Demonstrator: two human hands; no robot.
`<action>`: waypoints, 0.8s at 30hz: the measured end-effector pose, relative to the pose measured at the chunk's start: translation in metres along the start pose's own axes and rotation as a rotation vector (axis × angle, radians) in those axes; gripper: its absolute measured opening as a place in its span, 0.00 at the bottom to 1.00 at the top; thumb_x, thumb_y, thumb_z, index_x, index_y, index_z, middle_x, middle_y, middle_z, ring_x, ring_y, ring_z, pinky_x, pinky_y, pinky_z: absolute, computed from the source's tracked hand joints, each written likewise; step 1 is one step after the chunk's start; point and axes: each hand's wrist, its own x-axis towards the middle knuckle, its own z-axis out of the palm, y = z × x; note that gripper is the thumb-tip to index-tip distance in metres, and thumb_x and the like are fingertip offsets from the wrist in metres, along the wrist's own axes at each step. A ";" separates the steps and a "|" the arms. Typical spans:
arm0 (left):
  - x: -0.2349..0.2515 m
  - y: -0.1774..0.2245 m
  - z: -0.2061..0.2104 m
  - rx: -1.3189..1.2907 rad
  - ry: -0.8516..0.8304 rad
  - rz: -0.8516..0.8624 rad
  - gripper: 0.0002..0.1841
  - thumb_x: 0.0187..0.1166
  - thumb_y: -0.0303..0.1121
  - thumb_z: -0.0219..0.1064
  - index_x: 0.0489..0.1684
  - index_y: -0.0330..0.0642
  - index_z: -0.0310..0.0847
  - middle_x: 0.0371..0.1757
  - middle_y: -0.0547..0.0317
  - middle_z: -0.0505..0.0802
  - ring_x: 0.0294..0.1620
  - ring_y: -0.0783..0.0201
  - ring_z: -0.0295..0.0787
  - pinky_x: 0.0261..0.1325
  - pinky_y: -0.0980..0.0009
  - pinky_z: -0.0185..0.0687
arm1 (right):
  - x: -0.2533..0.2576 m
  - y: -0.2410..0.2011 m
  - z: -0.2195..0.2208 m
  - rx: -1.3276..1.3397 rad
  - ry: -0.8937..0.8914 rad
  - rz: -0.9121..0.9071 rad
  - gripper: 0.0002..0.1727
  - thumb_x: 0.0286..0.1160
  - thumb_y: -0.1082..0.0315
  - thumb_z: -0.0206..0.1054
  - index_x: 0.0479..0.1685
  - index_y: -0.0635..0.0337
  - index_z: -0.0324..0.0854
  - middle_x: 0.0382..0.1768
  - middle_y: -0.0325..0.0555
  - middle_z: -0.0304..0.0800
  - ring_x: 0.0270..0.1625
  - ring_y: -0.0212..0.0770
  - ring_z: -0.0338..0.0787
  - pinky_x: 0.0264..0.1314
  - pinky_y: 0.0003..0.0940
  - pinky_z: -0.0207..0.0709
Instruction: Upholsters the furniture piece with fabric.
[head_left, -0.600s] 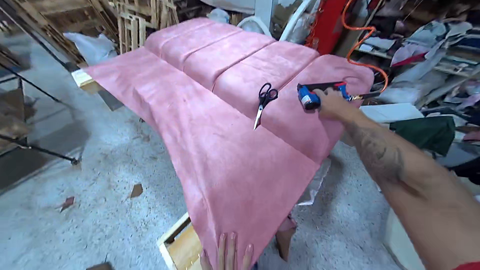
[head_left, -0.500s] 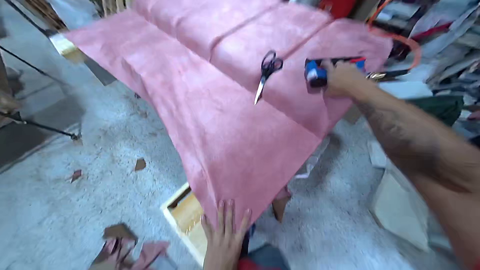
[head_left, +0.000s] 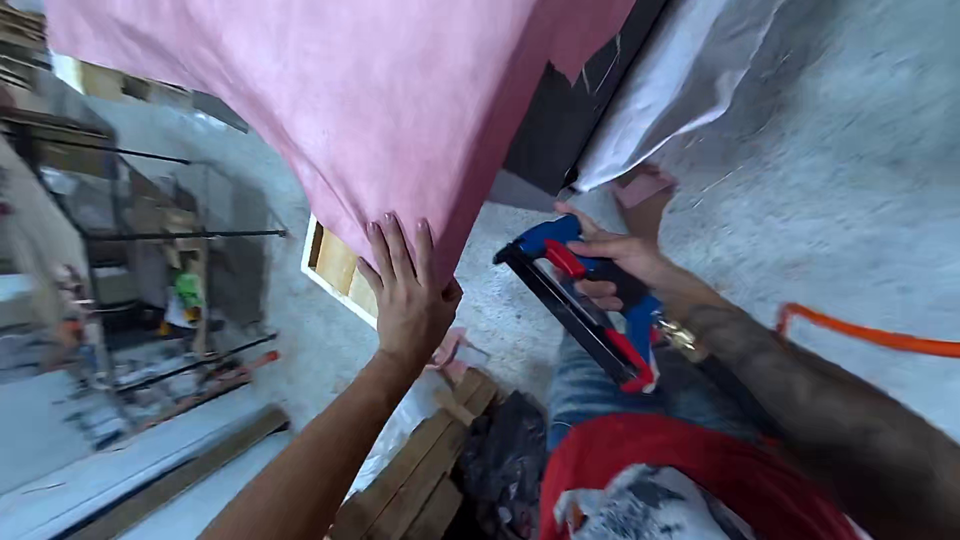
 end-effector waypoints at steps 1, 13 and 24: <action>-0.001 0.001 -0.001 0.004 -0.009 0.008 0.58 0.64 0.53 0.76 0.96 0.44 0.43 0.94 0.27 0.50 0.94 0.28 0.43 0.81 0.21 0.51 | 0.017 0.030 -0.010 0.112 -0.057 0.003 0.34 0.92 0.57 0.46 0.91 0.13 0.38 0.45 0.52 0.87 0.14 0.35 0.78 0.10 0.27 0.74; 0.007 0.006 0.005 0.050 -0.012 0.018 0.67 0.56 0.51 0.83 0.96 0.40 0.36 0.96 0.35 0.48 0.95 0.33 0.44 0.82 0.25 0.57 | 0.101 0.108 -0.031 0.470 -0.238 -0.045 0.28 0.94 0.56 0.46 0.90 0.25 0.50 0.48 0.52 0.88 0.15 0.33 0.79 0.10 0.22 0.70; 0.012 0.007 0.007 0.062 -0.033 0.039 0.72 0.50 0.46 0.86 0.97 0.40 0.29 0.97 0.37 0.40 0.96 0.34 0.39 0.82 0.26 0.58 | 0.107 0.119 -0.020 0.410 -0.213 0.046 0.27 0.92 0.54 0.51 0.87 0.26 0.54 0.43 0.52 0.87 0.16 0.34 0.80 0.13 0.24 0.74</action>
